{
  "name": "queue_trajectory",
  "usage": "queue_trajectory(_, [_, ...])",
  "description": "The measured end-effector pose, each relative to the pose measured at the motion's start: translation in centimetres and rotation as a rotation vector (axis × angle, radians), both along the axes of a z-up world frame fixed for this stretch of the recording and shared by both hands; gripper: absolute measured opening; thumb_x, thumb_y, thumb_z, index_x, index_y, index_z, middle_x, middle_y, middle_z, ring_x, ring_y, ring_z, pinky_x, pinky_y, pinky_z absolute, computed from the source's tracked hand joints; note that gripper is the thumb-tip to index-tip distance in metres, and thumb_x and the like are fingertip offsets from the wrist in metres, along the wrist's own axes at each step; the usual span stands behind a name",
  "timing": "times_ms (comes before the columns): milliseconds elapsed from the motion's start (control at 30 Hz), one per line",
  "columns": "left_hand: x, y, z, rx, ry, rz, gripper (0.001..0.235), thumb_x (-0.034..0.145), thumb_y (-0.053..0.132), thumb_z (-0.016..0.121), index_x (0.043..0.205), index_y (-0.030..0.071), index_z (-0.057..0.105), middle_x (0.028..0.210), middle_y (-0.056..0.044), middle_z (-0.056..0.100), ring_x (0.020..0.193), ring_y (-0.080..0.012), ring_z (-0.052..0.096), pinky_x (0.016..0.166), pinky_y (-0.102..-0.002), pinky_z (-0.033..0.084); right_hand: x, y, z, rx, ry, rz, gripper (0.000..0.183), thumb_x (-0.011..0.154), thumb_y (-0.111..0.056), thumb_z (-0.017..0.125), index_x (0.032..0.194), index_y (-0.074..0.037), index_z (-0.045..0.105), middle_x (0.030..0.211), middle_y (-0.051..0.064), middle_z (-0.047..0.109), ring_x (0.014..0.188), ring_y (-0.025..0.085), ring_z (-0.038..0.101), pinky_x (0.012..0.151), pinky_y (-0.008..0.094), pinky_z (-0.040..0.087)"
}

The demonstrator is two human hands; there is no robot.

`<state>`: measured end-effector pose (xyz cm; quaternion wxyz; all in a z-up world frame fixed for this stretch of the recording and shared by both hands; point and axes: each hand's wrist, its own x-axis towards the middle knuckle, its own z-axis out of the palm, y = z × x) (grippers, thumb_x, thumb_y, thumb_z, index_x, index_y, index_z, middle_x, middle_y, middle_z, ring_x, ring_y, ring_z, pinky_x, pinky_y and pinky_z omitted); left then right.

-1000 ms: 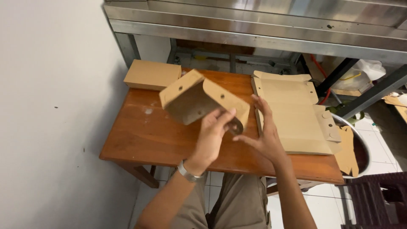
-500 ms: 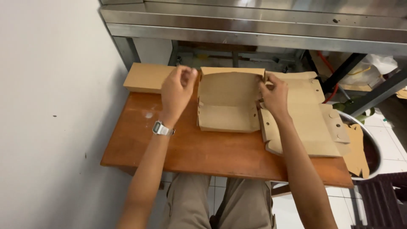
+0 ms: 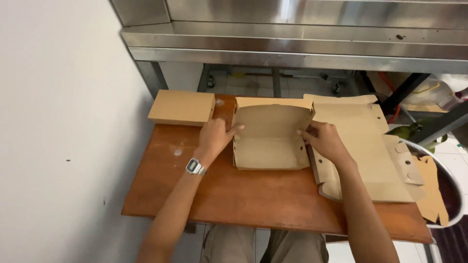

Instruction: The person assembles flat cardboard boxes by folding the sides and securing the tabs. They complete one box and place it on the table, then begin assembling a second box in the same manner.

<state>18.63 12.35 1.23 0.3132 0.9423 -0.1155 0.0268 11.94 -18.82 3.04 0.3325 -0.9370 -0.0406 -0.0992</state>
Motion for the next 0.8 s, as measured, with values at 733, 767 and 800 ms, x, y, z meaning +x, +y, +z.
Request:
queue_trajectory(733, [-3.0, -0.8, 0.3, -0.326, -0.157, -0.068, 0.042, 0.103, 0.022, 0.055, 0.126, -0.012, 0.057, 0.108, -0.034, 0.068, 0.098, -0.0483, 0.069, 0.076, -0.057, 0.06, 1.8, -0.2, -3.5, -0.022, -0.119, -0.078, 0.026, 0.1, -0.02, 0.067, 0.084, -0.001, 0.071, 0.077, 0.016, 0.076, 0.077, 0.034, 0.075, 0.072, 0.043, 0.059])
queue_trajectory(767, [-3.1, -0.8, 0.4, -0.359, -0.149, -0.08, 0.034, 0.102, 0.016, 0.054, 0.124, -0.009, 0.058, 0.107, -0.03, 0.069, 0.096, -0.0445, 0.071, 0.074, -0.053, 0.062, 2.1, -0.4, -3.8, -0.061, -0.14, -0.067, 0.024, 0.095, -0.012, 0.067, 0.076, 0.003, 0.068, 0.068, 0.019, 0.07, 0.067, 0.035, 0.071, 0.064, 0.042, 0.054])
queue_trajectory(800, [-3.2, -0.8, 0.4, -0.393, -0.142, -0.091, 0.027, 0.101, 0.009, 0.053, 0.121, -0.007, 0.06, 0.107, -0.026, 0.071, 0.095, -0.0406, 0.072, 0.072, -0.049, 0.063, 2.3, -0.7, -4.1, -0.101, -0.161, -0.056, 0.024, 0.09, -0.004, 0.067, 0.068, 0.006, 0.065, 0.059, 0.021, 0.065, 0.057, 0.035, 0.067, 0.056, 0.04, 0.05])
